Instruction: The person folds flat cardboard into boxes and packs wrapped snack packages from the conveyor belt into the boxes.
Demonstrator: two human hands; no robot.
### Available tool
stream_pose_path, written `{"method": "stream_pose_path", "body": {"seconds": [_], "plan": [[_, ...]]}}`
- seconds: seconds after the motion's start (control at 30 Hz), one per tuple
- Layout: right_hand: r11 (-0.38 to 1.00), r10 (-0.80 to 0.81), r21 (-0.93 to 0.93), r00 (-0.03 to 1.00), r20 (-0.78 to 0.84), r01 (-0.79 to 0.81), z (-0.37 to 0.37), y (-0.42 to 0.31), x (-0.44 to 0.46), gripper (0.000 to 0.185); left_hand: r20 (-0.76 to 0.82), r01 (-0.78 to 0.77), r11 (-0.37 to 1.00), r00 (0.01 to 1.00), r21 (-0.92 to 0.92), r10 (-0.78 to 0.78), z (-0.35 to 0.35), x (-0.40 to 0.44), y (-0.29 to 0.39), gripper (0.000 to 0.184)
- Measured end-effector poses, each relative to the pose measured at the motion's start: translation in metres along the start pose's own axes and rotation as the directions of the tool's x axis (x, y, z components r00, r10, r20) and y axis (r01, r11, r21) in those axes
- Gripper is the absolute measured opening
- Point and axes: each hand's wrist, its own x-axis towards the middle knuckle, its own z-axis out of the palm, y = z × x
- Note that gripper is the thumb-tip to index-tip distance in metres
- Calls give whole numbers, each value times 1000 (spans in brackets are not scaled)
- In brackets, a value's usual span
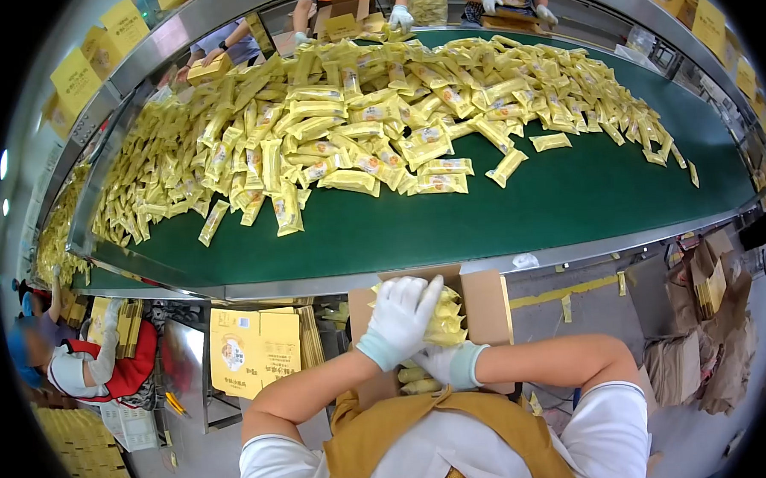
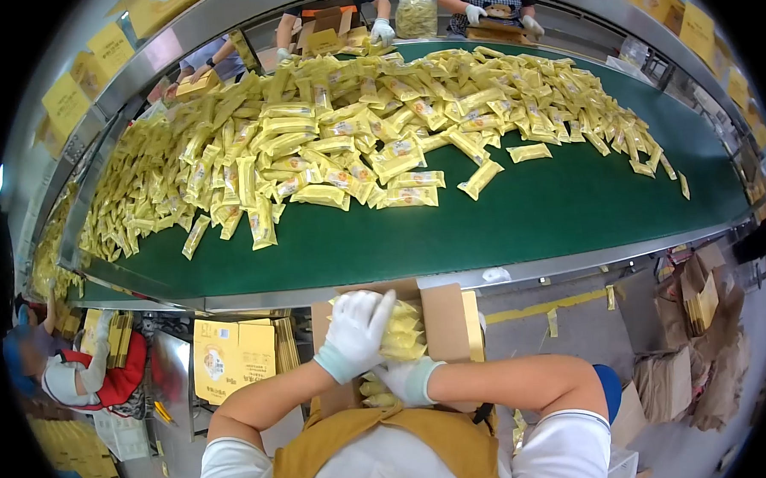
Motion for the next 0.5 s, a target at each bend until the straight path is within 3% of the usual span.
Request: {"method": "stream_pose_path", "body": {"seconds": [0.03, 0.1, 0.17, 0.23, 0.33, 0.37, 0.47, 0.5], "plan": [[1000, 30, 8, 999, -15, -30, -8, -8, -9, 64, -9, -27, 996, 1000, 84, 28, 6, -1, 1, 74], [989, 145, -64, 977, 154, -137, -37, -26, -10, 67, 5, -54, 978, 999, 203, 54, 24, -4, 2, 65], [968, 235, -152, 933, 271, -200, -44, -31, -5, 68, 193, -3, 985, 981, 170, -30, 31, 0, 8, 67], [959, 230, -236, 919, 321, -158, -46, -30, 5, 66, 395, 23, 986, 915, 163, -87, 44, 3, 8, 73], [955, 57, -298, 984, 171, -4, -6, -11, 16, 59, 549, -2, 998, 835, 57, -30, 56, 8, -4, 81], [947, -36, -316, 996, 84, 61, 7, -1, 15, 56, 699, -28, 1000, 715, 5, 16, 31, 23, -6, 84], [974, -171, 211, 871, 461, 79, -148, 16, -7, 43, 757, 99, 926, 611, -365, 233, -42, 44, -45, 75], [890, -219, 451, 935, 278, 74, -168, 36, -13, 38, 692, 193, 794, 633, -576, 348, -53, 48, -73, 67]]}}
